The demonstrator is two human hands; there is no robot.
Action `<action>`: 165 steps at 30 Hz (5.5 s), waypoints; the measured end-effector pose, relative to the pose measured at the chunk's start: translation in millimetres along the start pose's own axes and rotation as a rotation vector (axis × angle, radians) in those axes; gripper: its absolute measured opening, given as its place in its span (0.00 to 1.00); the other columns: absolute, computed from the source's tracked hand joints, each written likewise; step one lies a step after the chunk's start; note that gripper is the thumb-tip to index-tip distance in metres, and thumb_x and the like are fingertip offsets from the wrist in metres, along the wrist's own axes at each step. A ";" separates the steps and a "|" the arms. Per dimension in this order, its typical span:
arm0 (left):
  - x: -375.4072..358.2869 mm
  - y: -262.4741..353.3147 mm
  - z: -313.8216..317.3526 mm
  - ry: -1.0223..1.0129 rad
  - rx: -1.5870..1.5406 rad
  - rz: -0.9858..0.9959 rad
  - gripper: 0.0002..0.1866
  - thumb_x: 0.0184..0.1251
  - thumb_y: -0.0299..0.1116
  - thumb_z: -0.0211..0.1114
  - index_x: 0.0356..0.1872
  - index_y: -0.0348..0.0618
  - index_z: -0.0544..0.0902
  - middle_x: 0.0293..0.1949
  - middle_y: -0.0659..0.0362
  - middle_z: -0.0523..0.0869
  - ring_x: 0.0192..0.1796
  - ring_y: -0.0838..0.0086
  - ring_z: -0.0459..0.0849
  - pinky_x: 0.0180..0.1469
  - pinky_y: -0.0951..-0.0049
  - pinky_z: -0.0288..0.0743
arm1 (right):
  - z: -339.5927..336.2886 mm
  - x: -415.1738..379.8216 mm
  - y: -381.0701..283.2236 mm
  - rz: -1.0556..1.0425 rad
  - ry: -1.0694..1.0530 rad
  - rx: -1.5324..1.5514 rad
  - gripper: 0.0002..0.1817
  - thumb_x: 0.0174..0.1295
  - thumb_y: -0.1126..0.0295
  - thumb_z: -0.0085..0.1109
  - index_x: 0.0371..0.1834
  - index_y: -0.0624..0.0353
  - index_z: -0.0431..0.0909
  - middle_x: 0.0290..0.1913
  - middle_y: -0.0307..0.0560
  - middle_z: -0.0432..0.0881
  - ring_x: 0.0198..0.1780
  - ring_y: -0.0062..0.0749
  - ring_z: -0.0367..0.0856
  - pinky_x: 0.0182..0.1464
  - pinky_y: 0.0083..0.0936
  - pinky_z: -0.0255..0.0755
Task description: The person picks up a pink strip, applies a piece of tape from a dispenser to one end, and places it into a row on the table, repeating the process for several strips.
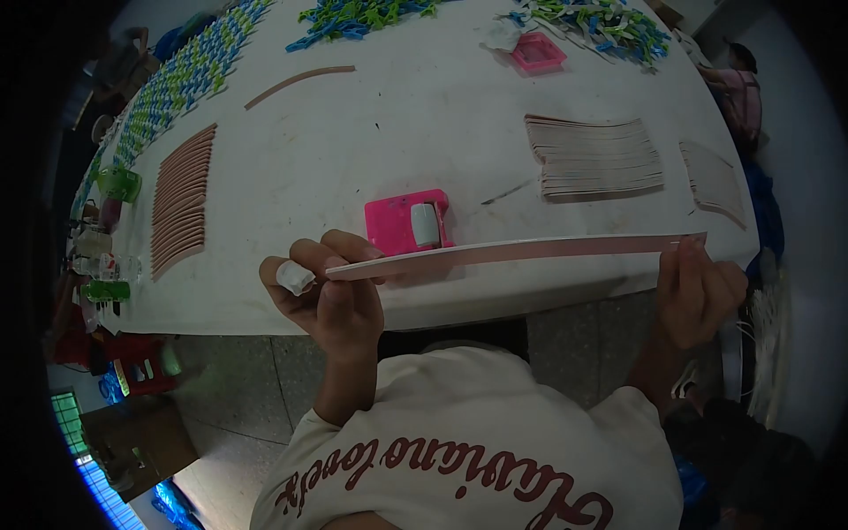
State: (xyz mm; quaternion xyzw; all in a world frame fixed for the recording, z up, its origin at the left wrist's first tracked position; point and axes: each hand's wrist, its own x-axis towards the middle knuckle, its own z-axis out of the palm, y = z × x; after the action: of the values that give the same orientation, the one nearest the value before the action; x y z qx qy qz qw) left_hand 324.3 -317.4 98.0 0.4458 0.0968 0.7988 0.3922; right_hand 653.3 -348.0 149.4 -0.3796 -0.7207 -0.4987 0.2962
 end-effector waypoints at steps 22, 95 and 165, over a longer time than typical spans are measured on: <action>1.7 -3.9 -3.0 0.041 0.069 -0.031 0.18 0.61 0.23 0.69 0.40 0.48 0.65 0.32 0.59 0.79 0.30 0.70 0.75 0.30 0.72 0.70 | 43.4 26.5 -62.0 1.163 0.712 0.907 0.11 0.68 0.78 0.57 0.50 0.72 0.77 0.47 0.60 0.84 0.41 0.35 0.85 0.40 0.25 0.82; 116.8 45.5 -243.0 0.227 0.679 -0.350 0.18 0.59 0.18 0.65 0.49 0.42 0.73 0.34 0.63 0.82 0.33 0.80 0.77 0.38 0.78 0.72 | 271.9 112.2 -155.0 0.889 -0.682 1.907 0.10 0.56 0.77 0.62 0.40 0.60 0.73 0.36 0.40 0.79 0.35 0.24 0.80 0.36 0.22 0.76; 214.7 -54.4 -335.6 0.174 1.402 -0.463 0.21 0.64 0.24 0.60 0.59 0.32 0.74 0.44 0.51 0.88 0.46 0.72 0.84 0.52 0.75 0.75 | 392.1 121.6 -221.7 0.568 -0.762 1.068 0.08 0.59 0.67 0.63 0.39 0.54 0.87 0.36 0.43 0.82 0.43 0.36 0.79 0.47 0.31 0.75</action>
State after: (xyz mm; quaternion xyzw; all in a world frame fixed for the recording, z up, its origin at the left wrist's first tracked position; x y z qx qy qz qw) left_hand 25.8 -62.2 11.3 0.4948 0.7060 0.4789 0.1651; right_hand 382.3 5.1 9.6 -0.5036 -0.7932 0.1861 0.2875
